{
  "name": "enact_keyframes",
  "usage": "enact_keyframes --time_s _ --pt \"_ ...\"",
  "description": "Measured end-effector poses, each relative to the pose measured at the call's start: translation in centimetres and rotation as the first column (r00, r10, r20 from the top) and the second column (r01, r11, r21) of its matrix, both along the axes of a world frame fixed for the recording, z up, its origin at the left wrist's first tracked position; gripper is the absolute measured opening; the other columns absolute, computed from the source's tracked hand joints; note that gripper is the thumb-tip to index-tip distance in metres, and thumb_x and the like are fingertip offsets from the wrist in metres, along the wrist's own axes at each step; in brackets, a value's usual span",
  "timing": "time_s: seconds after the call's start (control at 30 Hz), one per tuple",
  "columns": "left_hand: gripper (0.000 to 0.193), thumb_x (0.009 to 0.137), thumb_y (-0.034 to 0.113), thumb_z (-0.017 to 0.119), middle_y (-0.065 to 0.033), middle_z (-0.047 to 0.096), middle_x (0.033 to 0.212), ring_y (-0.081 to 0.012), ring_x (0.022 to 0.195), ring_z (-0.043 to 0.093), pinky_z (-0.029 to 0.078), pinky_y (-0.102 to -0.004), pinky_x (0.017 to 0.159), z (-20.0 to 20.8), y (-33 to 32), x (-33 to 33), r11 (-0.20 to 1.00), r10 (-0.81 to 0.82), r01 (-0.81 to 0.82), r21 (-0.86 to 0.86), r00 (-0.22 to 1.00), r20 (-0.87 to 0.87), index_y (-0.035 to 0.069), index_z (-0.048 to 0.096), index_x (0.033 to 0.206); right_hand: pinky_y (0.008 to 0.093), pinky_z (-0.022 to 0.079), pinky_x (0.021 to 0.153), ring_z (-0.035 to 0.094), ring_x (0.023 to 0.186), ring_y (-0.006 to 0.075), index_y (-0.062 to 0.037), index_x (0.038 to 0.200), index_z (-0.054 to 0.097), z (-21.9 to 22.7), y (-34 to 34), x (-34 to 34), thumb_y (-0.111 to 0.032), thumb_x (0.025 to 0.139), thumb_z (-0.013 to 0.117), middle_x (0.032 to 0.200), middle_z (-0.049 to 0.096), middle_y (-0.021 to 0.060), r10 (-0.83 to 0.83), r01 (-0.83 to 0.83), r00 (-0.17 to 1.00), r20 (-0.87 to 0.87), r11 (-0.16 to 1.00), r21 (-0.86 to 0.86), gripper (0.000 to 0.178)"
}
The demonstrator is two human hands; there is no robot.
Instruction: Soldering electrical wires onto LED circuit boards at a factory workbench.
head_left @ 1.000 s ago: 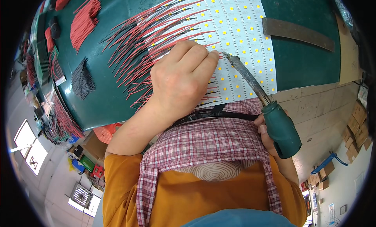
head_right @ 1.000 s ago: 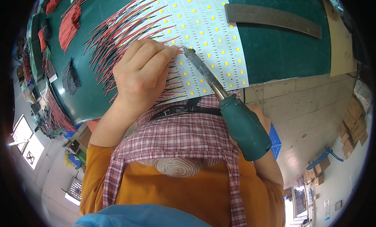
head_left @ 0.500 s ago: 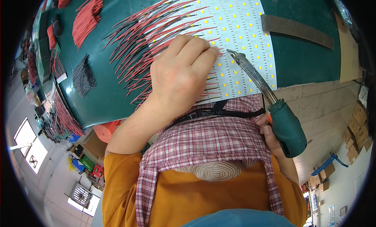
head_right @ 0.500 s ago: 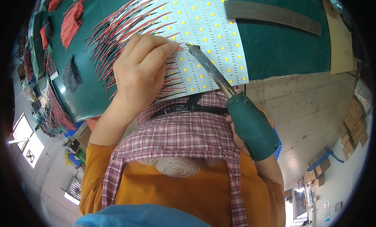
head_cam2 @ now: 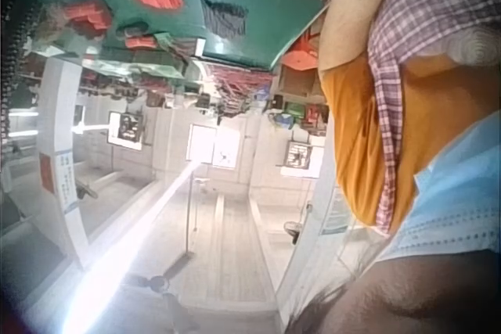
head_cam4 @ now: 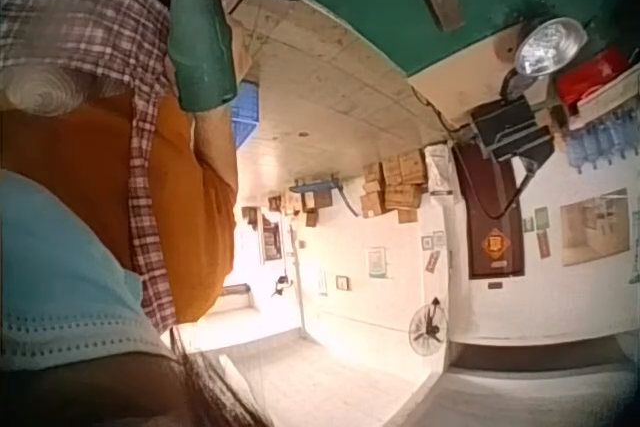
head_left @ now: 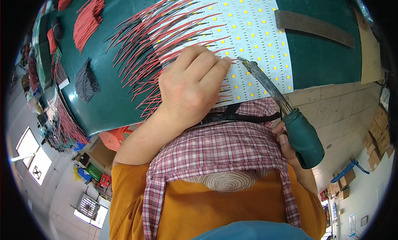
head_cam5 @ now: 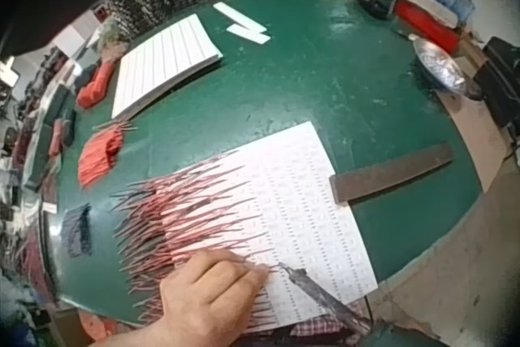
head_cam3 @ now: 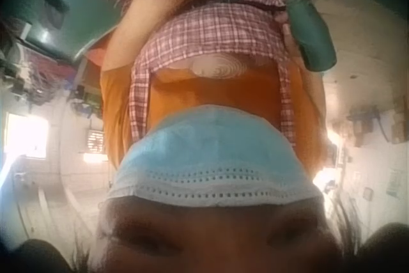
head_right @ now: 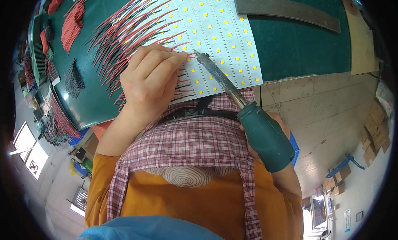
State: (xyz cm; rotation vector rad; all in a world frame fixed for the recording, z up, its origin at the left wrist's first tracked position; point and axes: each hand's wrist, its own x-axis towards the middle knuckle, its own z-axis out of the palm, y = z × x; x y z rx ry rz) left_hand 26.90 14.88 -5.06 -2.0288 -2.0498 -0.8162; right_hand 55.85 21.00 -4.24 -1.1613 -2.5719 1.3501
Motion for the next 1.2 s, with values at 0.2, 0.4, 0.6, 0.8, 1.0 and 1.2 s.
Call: enact_keyframes --time_s 0.2,0.4,0.6,0.8,1.0,1.2 --pt "0.018 0.067 0.007 0.071 0.0007 0.058 0.075 -0.016 0.077 0.061 0.047 -0.026 0.051 0.3 0.0 0.1 1.0 0.004 -0.004 -0.016 1.0 -0.014 0.008 0.07 0.085 0.0318 0.052 0.077 0.063 0.082 0.0189 -0.0001 0.097 0.057 0.4 0.9 0.2 -0.012 0.091 0.062 0.086 0.063 0.0083 0.076 -0.072 0.997 0.017 0.98 -0.183 0.014" --pt "0.017 0.068 0.007 0.071 0.0012 0.058 0.076 -0.0155 0.078 0.061 0.047 -0.0258 0.05 0.2 0.0 -0.1 1.0 0.008 -0.009 -0.016 1.0 -0.026 0.009 0.07 0.084 0.0308 0.052 0.075 0.063 0.08 0.019 -0.0007 0.096 0.056 -0.1 0.4 0.5 -0.014 0.09 0.062 0.083 0.062 0.0082 0.015 -0.014 1.0 0.01 0.99 -0.142 0.016" --pt "0.017 0.068 0.006 0.071 0.0013 0.058 0.076 -0.0157 0.078 0.061 0.047 -0.0258 0.051 0.0 0.1 -0.2 1.0 0.002 -0.002 -0.008 0.999 -0.04 0.01 0.07 0.085 0.0296 0.053 0.061 0.067 0.069 0.0165 -0.0062 0.095 0.068 0.9 1.2 -0.8 0.0 0.075 0.07 0.082 0.071 0.0056 0.116 -0.108 0.984 -0.139 0.992 0.063 0.022" --pt "0.021 0.066 0.005 0.068 -0.002 0.059 0.08 -0.0184 0.078 0.061 0.049 -0.0282 0.054 0.6 0.2 -0.3 1.0 0.014 -0.014 -0.027 1.0 0.019 0.006 0.069 0.087 0.0288 0.054 0.063 0.069 0.067 0.0179 -0.006 0.095 0.068 -0.6 -0.3 0.3 -0.002 0.075 0.07 0.08 0.072 0.0018 -0.222 0.175 0.95 -0.218 0.961 -0.215 0.02" --pt "0.024 0.064 0.004 0.067 -0.0031 0.058 0.079 -0.0192 0.073 0.059 0.046 -0.0287 0.052 0.4 -0.6 0.9 1.0 0.026 -0.026 -0.013 0.999 0.039 0.005 0.07 0.089 0.0317 0.054 0.062 0.068 0.066 0.0234 -0.0131 0.089 0.07 0.6 0.8 -0.4 -0.008 0.073 0.073 0.078 0.07 0.003 -0.031 0.014 0.988 -0.152 0.994 -0.107 0.018" --pt "0.022 0.064 0.005 0.068 -0.0021 0.056 0.077 -0.0179 0.072 0.058 0.045 -0.0279 0.05 0.2 -0.4 1.0 0.999 0.043 -0.043 -0.01 0.999 0.01 0.006 0.069 0.086 0.0349 0.051 0.059 0.065 0.064 0.0249 -0.0169 0.088 0.071 -0.3 0.2 0.6 -0.012 0.072 0.076 0.075 0.068 0.003 -0.01 0.014 0.998 -0.056 0.998 0.062 0.017"
